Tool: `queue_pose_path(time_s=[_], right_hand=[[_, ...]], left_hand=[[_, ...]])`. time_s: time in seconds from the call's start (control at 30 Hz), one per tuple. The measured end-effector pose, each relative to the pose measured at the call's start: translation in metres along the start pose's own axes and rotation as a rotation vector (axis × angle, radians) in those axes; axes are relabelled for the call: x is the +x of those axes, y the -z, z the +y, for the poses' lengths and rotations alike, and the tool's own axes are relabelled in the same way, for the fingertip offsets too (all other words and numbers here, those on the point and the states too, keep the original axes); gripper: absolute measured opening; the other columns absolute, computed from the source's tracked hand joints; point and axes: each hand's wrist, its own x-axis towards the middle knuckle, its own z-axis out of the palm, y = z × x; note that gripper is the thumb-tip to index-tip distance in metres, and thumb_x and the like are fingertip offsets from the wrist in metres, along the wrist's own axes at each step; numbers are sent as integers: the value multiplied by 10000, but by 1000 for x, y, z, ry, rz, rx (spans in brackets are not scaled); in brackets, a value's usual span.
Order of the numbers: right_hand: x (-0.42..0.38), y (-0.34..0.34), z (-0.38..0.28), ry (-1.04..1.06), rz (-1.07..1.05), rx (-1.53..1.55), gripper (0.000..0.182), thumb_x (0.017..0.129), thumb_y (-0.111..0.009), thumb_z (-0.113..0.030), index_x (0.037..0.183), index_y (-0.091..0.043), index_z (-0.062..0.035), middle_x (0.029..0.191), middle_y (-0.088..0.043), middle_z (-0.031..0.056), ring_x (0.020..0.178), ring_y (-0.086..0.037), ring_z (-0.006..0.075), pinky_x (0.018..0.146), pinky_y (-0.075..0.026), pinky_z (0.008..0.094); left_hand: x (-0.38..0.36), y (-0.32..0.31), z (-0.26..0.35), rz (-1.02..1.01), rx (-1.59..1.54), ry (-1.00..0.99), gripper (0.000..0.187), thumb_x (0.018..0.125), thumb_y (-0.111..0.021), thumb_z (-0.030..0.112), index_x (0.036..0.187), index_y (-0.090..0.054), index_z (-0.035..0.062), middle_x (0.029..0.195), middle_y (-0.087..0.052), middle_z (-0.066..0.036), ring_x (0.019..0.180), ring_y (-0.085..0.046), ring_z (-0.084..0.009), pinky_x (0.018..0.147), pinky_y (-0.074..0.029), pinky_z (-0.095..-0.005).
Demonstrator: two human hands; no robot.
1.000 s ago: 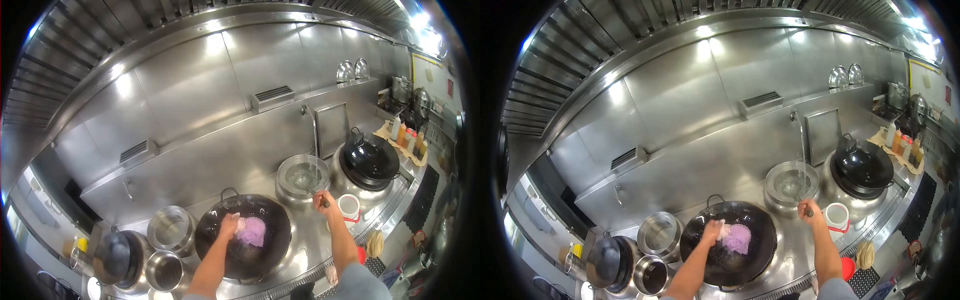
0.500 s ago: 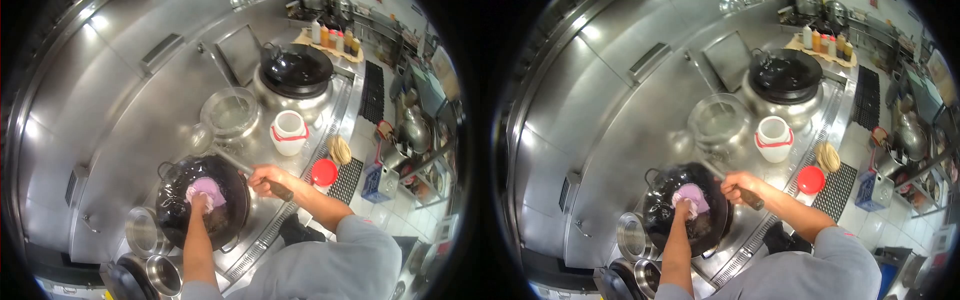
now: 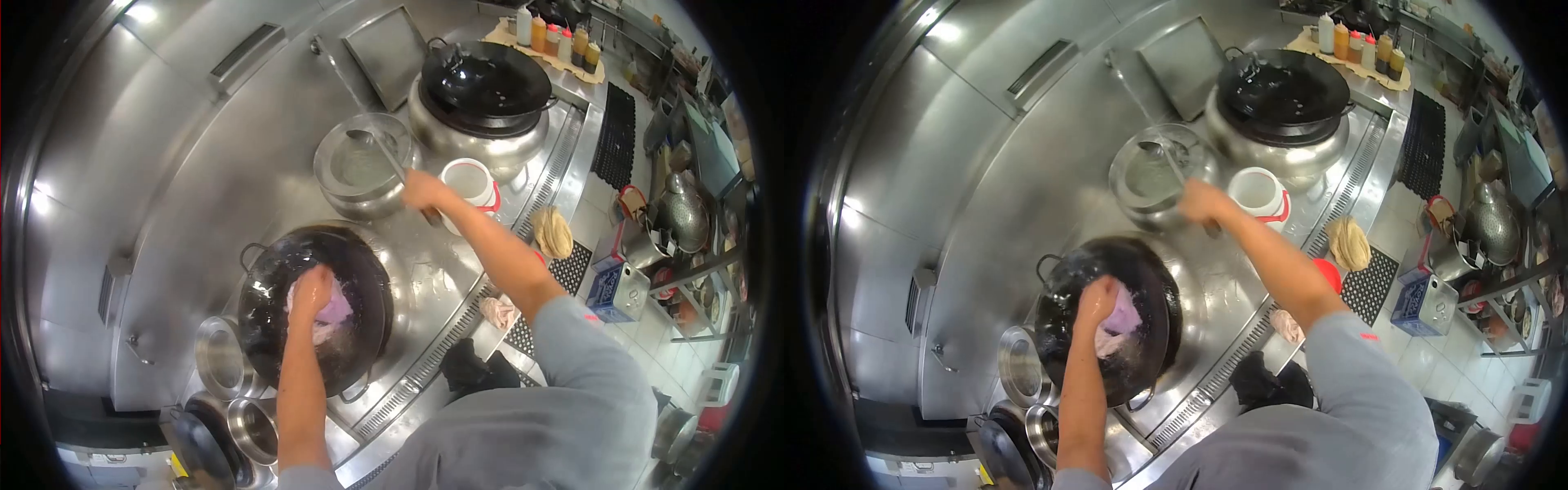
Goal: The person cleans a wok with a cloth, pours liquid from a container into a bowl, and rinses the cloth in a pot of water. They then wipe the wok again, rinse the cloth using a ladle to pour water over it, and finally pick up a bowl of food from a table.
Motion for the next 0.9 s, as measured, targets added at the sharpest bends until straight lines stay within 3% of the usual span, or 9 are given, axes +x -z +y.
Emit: queue_pose_path(time_s=[0.07, 0.1, 0.2, 0.23, 0.37, 0.5, 0.63, 0.73, 0.9], right_hand=[[35, 17, 27, -253, -265, 815, 169, 835, -557, -127, 897, -579, 29, 699, -640, 114, 589, -614, 223, 538, -508, 332], [45, 20, 37, -420, -386, 1390, 156, 858, -544, -135, 819, -621, -6, 674, -633, 62, 562, -597, 151, 508, -491, 278], [18, 23, 52, -257, -611, 1800, 188, 876, -577, -187, 741, -555, -58, 625, -562, -23, 540, -532, 61, 479, -434, 202], [-1, 34, 44, -354, -339, 1624, 155, 865, -585, -156, 769, -551, -39, 644, -565, -7, 535, -542, 78, 469, -433, 215], [-86, 89, 0, -429, -167, 1755, 330, 878, -495, -50, 1183, -484, 76, 676, -447, -16, 449, -438, 32, 343, -364, 168], [-157, 129, 12, -220, -125, 1583, 454, 837, -513, -68, 1258, -452, 91, 649, -454, -24, 399, -395, 23, 314, -332, 178], [-219, 170, -8, -286, -50, 1231, 670, 747, -601, -105, 1336, -371, 116, 562, -445, -8, 345, -407, 61, 298, -326, 201], [-250, 176, -14, -376, -1, 1158, 626, 703, -594, -55, 1290, -430, 86, 588, -483, 41, 323, -405, 104, 309, -339, 244], [-274, 156, 7, -492, -1, 803, 658, 812, -528, 10, 1435, -315, -3, 713, -540, 32, 443, -505, 100, 422, -403, 239]], left_hand=[[31, -22, 65, 201, -203, -380, 230, 902, -534, 187, 1003, -649, 17, 1012, -654, -221, 961, -613, -402, 821, -486, -456], [42, -27, 108, 121, -197, -347, 206, 893, -524, 133, 1014, -626, 1, 1017, -634, -235, 958, -601, -408, 832, -477, -462], [91, -85, 192, 164, -225, -538, 321, 861, -515, 94, 1170, -592, 53, 1175, -573, -213, 1129, -522, -389, 953, -427, -463], [107, -101, 214, 147, -305, -500, 303, 855, -511, 80, 1142, -605, 55, 1175, -571, -199, 1159, -497, -382, 969, -405, -483], [130, -135, 243, 233, -184, -555, 248, 840, -509, 47, 1035, -659, 74, 1134, -582, -130, 1201, -448, -346, 999, -341, -538], [117, -117, 233, 95, -136, -532, 222, 835, -533, 60, 964, -704, 119, 1040, -593, -71, 1112, -461, -320, 988, -331, -521], [121, -119, 227, 273, -107, -608, 157, 827, -590, 108, 938, -700, 129, 964, -592, -62, 1061, -465, -304, 981, -333, -501], [125, -124, 230, 273, -134, -640, 145, 812, -609, 125, 921, -705, 134, 976, -611, -78, 1096, -471, -326, 1000, -328, -508], [145, -127, 230, 156, -76, -671, 173, 818, -597, 136, 948, -706, 167, 1010, -646, -96, 1116, -526, -339, 1040, -298, -536]])
